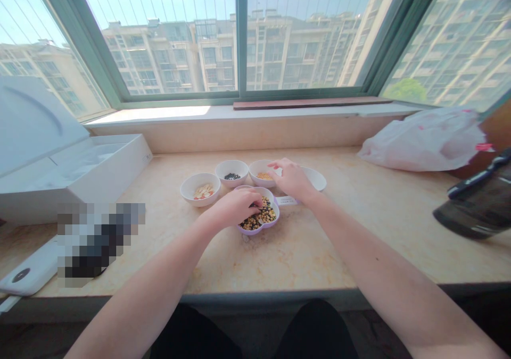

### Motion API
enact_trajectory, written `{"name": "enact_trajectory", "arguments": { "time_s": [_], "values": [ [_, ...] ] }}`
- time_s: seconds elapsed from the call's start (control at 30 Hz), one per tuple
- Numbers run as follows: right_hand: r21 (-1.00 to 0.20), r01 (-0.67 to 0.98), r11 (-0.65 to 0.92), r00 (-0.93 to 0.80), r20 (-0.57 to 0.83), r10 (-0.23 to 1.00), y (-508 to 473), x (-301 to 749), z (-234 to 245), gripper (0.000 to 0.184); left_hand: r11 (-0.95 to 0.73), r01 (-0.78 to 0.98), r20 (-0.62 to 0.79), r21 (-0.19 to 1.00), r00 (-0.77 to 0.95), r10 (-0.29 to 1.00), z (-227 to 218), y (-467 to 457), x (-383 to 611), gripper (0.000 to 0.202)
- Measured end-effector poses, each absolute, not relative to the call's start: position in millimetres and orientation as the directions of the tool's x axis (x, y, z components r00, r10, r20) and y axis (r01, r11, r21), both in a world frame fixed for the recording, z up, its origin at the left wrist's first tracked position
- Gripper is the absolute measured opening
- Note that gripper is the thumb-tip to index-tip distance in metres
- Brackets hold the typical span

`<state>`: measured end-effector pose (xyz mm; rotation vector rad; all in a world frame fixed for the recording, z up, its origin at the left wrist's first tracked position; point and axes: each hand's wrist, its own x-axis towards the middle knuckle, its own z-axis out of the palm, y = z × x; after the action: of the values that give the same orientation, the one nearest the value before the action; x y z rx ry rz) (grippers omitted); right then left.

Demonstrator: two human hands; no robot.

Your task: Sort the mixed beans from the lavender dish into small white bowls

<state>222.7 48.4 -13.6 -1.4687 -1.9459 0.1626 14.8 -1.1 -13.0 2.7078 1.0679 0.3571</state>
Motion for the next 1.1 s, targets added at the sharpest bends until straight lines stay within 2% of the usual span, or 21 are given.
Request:
{"name": "enact_trajectory", "arguments": {
  "time_s": [0.23,0.43,0.67,0.73,0.83,0.9,1.03,1.1],
  "values": [
    [-0.48,0.794,0.372,-0.146,0.443,0.885,45,220,-11,0.021,-0.715,0.632,0.167,0.299,0.703,0.691,-10,-3,15,0.012],
    [-0.478,0.798,0.367,-0.167,0.41,0.897,39,219,-5,0.019,-0.593,0.633,0.26,0.498,0.543,0.798,8,-2,1,0.015],
    [-0.487,0.709,0.51,-0.486,0.188,0.854,14,212,13,0.02,-0.508,0.595,0.425,0.623,0.288,0.858,26,11,-27,0.02],
    [-0.445,0.717,0.536,-0.543,0.125,0.83,7,210,15,0.019,-0.463,0.623,0.446,0.631,0.197,0.873,29,15,-35,0.019],
    [-0.341,0.758,0.555,-0.573,0.056,0.817,0,207,17,0.022,-0.367,0.719,0.408,0.591,0.126,0.904,33,20,-49,0.021],
    [-0.29,0.773,0.564,-0.585,0.015,0.811,-4,207,17,0.023,-0.284,0.813,0.361,0.509,0.098,0.927,35,22,-58,0.022],
    [-0.216,0.77,0.6,-0.625,-0.068,0.777,-10,207,18,0.012,-0.075,0.959,0.138,0.275,0.038,0.99,33,27,-75,0.024],
    [-0.199,0.762,0.616,-0.641,-0.1,0.761,-11,207,18,0.014,-0.001,0.983,0.027,0.184,-0.004,1.0,30,29,-80,0.023]
  ]
}}
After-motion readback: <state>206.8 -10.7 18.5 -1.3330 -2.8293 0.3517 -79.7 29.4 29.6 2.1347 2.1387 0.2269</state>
